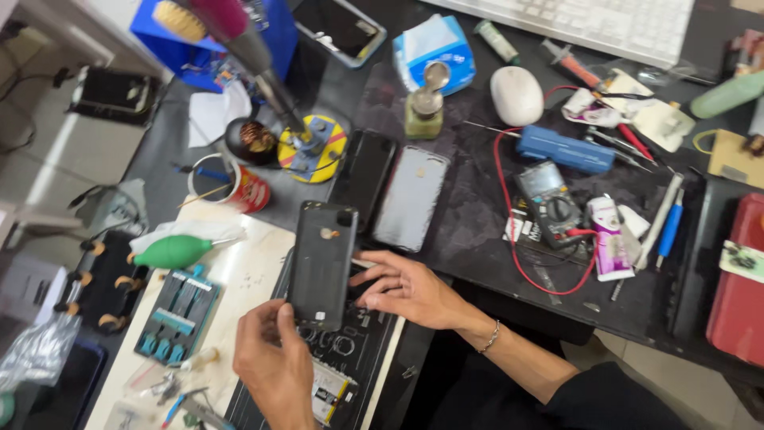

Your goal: The person removes the back cover of a mobile phone, detaches internal components by hand and with a small tool, and manages parts on a workspace.

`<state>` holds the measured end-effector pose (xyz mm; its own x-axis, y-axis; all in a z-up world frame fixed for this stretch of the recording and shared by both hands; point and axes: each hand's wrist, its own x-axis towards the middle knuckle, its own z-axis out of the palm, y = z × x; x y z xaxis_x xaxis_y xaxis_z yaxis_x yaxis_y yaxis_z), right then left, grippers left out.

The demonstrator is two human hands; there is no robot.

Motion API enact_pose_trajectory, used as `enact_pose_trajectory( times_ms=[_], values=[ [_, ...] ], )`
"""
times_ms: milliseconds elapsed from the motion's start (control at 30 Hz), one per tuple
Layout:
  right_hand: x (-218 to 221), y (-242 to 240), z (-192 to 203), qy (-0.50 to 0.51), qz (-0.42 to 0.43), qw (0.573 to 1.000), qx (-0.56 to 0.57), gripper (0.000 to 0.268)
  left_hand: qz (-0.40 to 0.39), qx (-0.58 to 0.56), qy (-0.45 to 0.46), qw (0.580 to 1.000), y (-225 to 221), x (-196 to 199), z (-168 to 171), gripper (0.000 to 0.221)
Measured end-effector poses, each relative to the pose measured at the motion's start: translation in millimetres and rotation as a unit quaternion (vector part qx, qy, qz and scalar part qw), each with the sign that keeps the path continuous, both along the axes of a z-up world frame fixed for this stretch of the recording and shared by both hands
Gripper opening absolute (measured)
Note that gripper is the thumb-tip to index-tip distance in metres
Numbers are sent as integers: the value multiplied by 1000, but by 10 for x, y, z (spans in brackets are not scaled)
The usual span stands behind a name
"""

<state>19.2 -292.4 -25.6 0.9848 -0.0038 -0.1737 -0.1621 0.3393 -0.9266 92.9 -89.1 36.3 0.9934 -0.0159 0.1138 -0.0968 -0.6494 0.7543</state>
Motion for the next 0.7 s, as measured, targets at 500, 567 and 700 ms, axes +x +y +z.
enact_pose_trajectory(
  times_ms=[500, 567, 700],
  values=[
    [-649, -999, 4, 67, -204, 957, -194, 69, -207, -92, 97, 969, -1264, -271, -96, 14],
    [-699, -1061, 91, 131, -194, 937, -258, 63, -199, -81, 117, 970, -1298, -264, -105, 15],
    [-710, -1137, 264, 123, -180, 871, -441, 61, -206, -80, 108, 969, -1282, -262, -90, 13]
  ],
)
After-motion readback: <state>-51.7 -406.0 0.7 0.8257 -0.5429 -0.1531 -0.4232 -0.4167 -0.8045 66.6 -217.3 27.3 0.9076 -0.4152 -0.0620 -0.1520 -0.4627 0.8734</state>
